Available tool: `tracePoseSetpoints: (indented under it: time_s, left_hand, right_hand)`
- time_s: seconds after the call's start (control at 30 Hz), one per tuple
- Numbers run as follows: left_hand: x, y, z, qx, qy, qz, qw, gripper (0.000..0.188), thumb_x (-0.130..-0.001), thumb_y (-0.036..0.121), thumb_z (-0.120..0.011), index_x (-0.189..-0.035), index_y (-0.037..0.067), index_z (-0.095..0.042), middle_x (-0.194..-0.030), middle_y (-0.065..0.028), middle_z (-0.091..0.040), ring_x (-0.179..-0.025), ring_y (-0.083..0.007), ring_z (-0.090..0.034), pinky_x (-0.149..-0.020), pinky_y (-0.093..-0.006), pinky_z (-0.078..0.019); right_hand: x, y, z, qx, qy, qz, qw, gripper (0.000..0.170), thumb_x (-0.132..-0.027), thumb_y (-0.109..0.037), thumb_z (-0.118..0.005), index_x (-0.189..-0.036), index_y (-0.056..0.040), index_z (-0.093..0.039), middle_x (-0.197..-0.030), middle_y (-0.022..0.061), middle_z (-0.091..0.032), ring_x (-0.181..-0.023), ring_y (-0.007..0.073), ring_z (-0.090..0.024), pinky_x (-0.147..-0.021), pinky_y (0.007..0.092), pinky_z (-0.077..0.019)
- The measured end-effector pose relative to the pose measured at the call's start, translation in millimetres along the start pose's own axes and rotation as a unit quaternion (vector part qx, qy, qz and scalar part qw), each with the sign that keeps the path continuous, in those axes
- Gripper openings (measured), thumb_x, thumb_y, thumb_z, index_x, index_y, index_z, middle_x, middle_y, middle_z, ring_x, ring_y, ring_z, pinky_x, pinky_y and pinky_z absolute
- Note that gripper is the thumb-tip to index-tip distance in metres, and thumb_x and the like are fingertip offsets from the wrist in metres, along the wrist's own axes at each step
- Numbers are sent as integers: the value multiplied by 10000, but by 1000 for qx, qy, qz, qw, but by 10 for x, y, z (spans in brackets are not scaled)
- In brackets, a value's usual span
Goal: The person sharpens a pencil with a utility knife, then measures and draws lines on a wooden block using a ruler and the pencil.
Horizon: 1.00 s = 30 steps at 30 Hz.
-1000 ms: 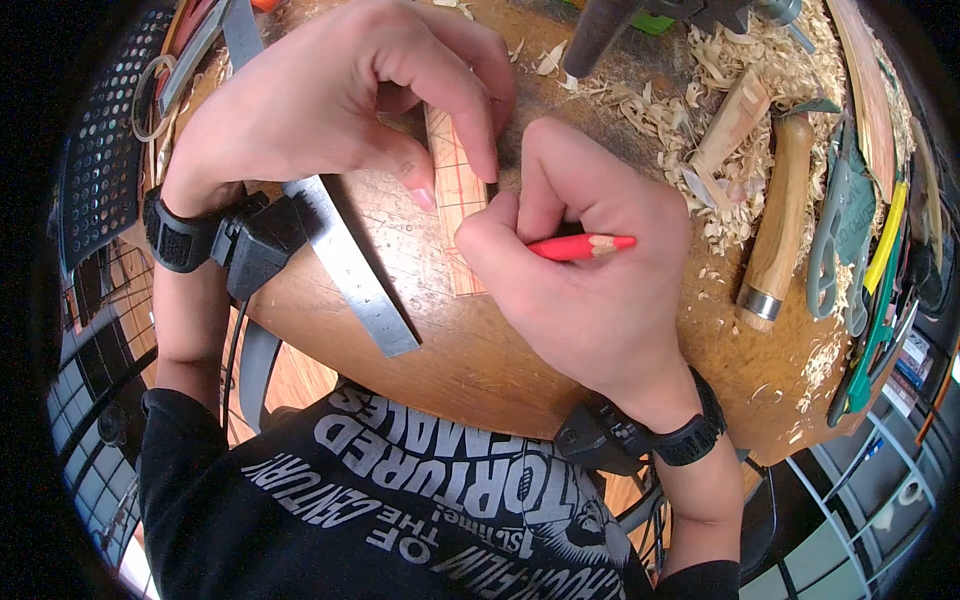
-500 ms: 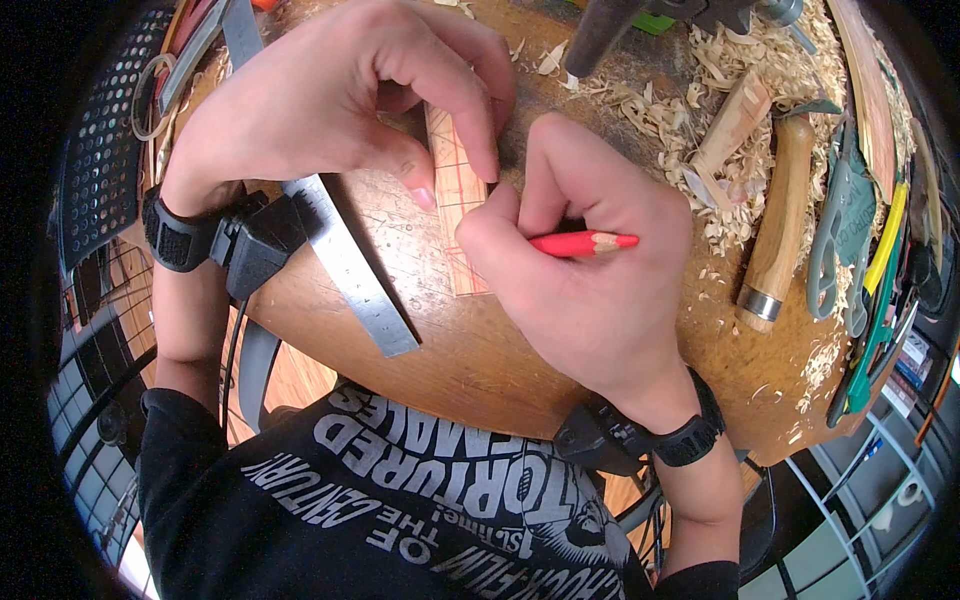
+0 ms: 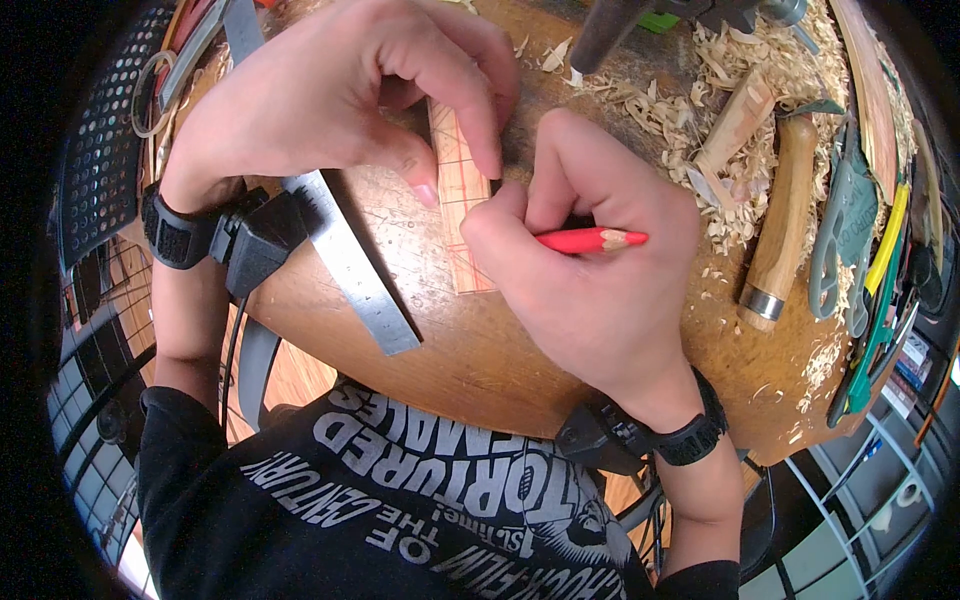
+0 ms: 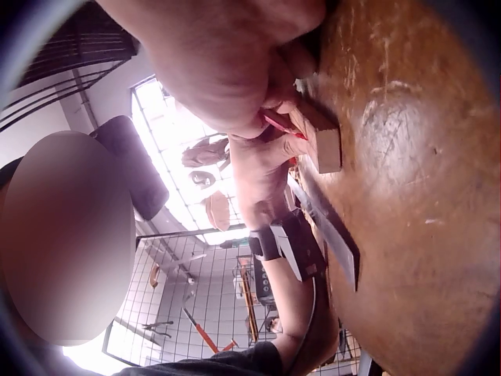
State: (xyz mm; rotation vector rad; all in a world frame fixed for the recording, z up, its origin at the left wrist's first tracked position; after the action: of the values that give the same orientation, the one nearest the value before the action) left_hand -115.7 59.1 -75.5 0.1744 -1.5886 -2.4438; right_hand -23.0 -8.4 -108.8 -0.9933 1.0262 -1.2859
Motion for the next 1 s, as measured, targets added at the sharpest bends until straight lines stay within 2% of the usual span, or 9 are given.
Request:
tracePoseSetpoints:
  time_s: [0.07,0.13,0.23,0.37,0.43,0.57,0.63,0.73,1.0]
  left_hand:
    - [6,62,-1,14,11,-39,999,264,-662,-58,-724,-911,28,-704,-890,-80,-643,-798,-225,-622,-670,-299,-489]
    - [-10,76,-41,-71,5,23,997,264,-661,-59,-723,-910,27,-705,-893,-80,-644,-799,-224,-621,-671,-298,-489]
    - [39,-10,-15,24,36,-24,999,271,-659,-68,-717,-912,28,-705,-895,-80,-644,-798,-222,-620,-670,-297,-489]
    - [8,75,0,16,11,-33,999,277,-660,-80,-706,-915,29,-706,-895,-79,-644,-790,-221,-618,-665,-297,-487]
    - [-9,78,-47,-65,9,32,997,280,-660,-85,-701,-915,30,-706,-894,-78,-643,-782,-218,-614,-656,-297,-483]
    - [6,37,-49,-71,8,35,997,274,-660,-80,-704,-912,30,-705,-894,-77,-643,-780,-214,-613,-650,-296,-480]
    - [41,20,-7,13,44,-29,999,268,-661,-74,-707,-908,29,-704,-893,-76,-641,-779,-211,-612,-649,-294,-479]
    - [-6,71,-49,-65,13,35,997,265,-663,-69,-708,-909,31,-704,-897,-74,-639,-782,-210,-611,-650,-293,-477]
    - [-10,22,-43,-23,18,-1,1000,275,-664,-67,-707,-916,41,-705,-898,-68,-637,-777,-211,-605,-655,-292,-476]
  right_hand:
    - [-1,-9,6,3,1,4,1000,367,-776,123,-564,-636,-97,-305,-558,-67,-328,-513,4,-297,-474,204,-226]
    - [-3,-3,-4,-1,-5,-1,1000,366,-774,121,-563,-634,-96,-303,-556,-66,-327,-511,5,-295,-472,205,-225]
    - [-10,-13,2,-1,0,13,1000,368,-772,121,-560,-631,-95,-298,-555,-65,-327,-510,5,-288,-471,206,-222]
    - [0,-12,-26,-26,-17,-17,999,367,-767,120,-564,-630,-93,-298,-555,-64,-326,-516,6,-285,-473,207,-222]
    - [-13,-35,-4,9,-2,0,1000,365,-763,117,-567,-628,-91,-299,-555,-63,-331,-519,7,-289,-474,207,-224]
    - [4,-40,-26,23,-26,-7,999,362,-759,116,-567,-627,-88,-299,-557,-63,-336,-522,7,-298,-475,205,-225]
    - [-1,-38,-24,-20,-4,-32,999,360,-758,118,-562,-627,-87,-297,-560,-62,-338,-523,8,-302,-474,204,-226]
    - [7,-30,-16,12,-21,-10,1000,359,-756,120,-562,-628,-86,-298,-562,-61,-335,-525,8,-302,-476,203,-234]
    - [6,-28,-17,-19,-23,-6,1000,372,-745,139,-559,-617,-86,-292,-567,-58,-333,-527,7,-310,-475,203,-245]
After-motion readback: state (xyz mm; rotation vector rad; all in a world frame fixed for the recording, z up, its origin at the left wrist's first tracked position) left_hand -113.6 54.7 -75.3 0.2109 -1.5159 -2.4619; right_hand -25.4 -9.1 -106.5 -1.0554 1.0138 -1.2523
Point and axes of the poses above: each hand's wrist, its own x-axis away from the middle knuckle, its own z-axis out of the back of the hand, y = z × x, the point moved 8 cm from there along -x, towards the middle knuckle
